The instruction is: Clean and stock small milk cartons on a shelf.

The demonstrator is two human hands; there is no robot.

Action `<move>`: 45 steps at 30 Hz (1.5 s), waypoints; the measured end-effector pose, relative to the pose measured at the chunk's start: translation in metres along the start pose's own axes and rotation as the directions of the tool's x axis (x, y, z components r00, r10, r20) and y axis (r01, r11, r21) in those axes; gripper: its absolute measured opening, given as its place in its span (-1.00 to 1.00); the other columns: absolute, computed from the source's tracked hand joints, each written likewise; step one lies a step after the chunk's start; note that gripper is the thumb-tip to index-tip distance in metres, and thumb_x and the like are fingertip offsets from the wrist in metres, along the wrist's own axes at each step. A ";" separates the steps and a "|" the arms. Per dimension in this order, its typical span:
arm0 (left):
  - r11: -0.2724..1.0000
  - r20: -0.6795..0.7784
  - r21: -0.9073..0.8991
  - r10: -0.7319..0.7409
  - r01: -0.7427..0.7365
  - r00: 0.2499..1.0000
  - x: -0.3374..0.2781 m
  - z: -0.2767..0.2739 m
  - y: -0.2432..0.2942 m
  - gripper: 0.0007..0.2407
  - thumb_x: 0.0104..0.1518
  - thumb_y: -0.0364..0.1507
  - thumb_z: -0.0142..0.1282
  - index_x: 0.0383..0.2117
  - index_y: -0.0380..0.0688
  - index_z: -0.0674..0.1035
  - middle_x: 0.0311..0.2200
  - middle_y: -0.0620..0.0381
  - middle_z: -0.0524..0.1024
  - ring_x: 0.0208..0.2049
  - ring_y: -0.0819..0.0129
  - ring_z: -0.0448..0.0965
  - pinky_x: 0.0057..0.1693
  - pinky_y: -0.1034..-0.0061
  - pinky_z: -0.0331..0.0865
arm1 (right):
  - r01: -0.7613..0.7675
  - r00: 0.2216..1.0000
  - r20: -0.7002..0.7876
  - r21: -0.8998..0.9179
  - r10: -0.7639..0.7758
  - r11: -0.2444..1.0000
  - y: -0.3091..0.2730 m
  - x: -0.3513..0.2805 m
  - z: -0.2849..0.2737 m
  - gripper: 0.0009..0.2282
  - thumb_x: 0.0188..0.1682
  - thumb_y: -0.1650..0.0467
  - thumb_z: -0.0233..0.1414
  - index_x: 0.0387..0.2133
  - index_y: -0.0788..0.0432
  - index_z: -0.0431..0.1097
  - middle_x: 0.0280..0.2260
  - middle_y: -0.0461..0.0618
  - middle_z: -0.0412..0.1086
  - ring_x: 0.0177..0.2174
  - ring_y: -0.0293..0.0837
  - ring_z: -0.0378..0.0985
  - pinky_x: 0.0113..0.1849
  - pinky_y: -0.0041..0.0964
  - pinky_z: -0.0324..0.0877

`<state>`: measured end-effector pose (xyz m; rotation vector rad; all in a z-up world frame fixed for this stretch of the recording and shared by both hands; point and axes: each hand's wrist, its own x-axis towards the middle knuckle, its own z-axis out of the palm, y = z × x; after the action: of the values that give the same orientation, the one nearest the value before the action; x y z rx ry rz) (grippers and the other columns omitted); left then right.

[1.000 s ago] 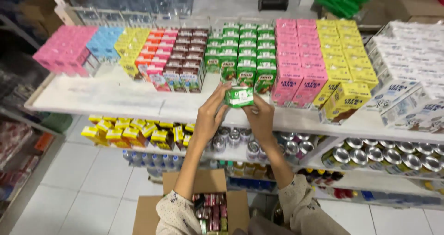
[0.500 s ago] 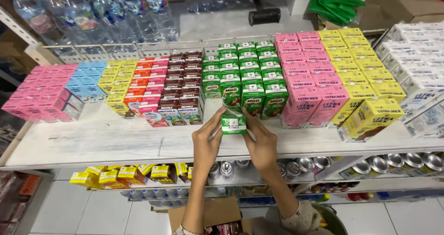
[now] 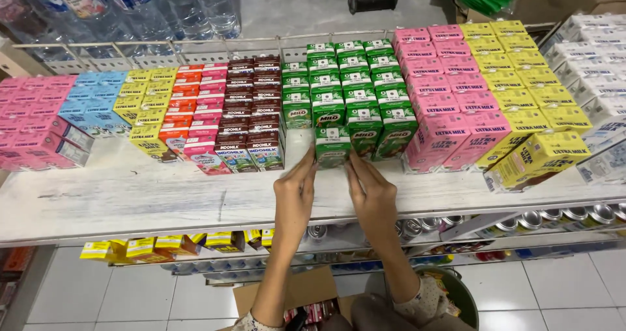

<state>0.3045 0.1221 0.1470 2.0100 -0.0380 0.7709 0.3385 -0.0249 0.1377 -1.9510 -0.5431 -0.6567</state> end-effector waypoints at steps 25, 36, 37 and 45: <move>0.878 0.069 0.478 -0.055 0.015 0.996 0.009 0.021 -0.003 -0.69 0.23 -0.57 0.02 0.09 -0.49 0.50 -0.32 -0.32 0.59 -0.43 -0.12 0.66 -0.36 0.16 0.50 | -0.062 0.976 0.206 -0.017 0.064 0.998 -0.001 0.014 -0.002 -0.73 -0.05 0.42 0.19 -0.10 0.26 0.45 -0.13 0.17 0.50 -0.16 0.11 0.60 -0.19 -0.08 0.48; 0.863 0.051 0.505 0.001 -0.027 0.999 -0.001 0.022 -0.002 -0.45 0.12 -0.74 -0.06 0.33 -0.38 0.23 -0.06 -0.28 0.53 -0.24 -0.22 0.63 -0.20 0.11 0.52 | -0.189 0.981 -0.081 -0.150 0.179 0.970 -0.002 0.012 -0.005 -0.66 -0.02 0.43 0.18 -0.09 0.34 0.21 -0.14 0.25 0.25 -0.17 0.24 0.42 -0.17 0.04 0.35; 0.863 0.053 0.505 -0.003 -0.024 0.999 0.002 0.021 -0.003 -0.45 0.12 -0.74 -0.06 0.33 -0.38 0.23 -0.06 -0.28 0.53 -0.24 -0.22 0.63 -0.20 0.11 0.52 | -0.193 0.980 -0.078 -0.150 0.183 0.970 -0.002 0.013 -0.006 -0.66 -0.02 0.43 0.18 -0.09 0.34 0.21 -0.14 0.25 0.25 -0.17 0.24 0.42 -0.17 0.04 0.35; 0.853 0.054 0.521 0.002 -0.030 0.999 0.001 0.024 -0.025 -0.45 0.12 -0.73 -0.07 0.34 -0.26 0.30 -0.22 -0.29 0.57 -0.29 -0.22 0.61 -0.20 0.06 0.47 | -0.118 0.992 -0.056 -0.078 0.114 0.990 0.011 0.005 -0.005 -0.64 -0.04 0.45 0.19 -0.07 0.30 0.18 -0.13 0.24 0.19 -0.11 0.24 0.39 -0.09 0.04 0.33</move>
<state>0.3254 0.1165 0.1199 2.5506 0.1416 0.7990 0.3481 -0.0335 0.1354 -2.0186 -0.3729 -0.6623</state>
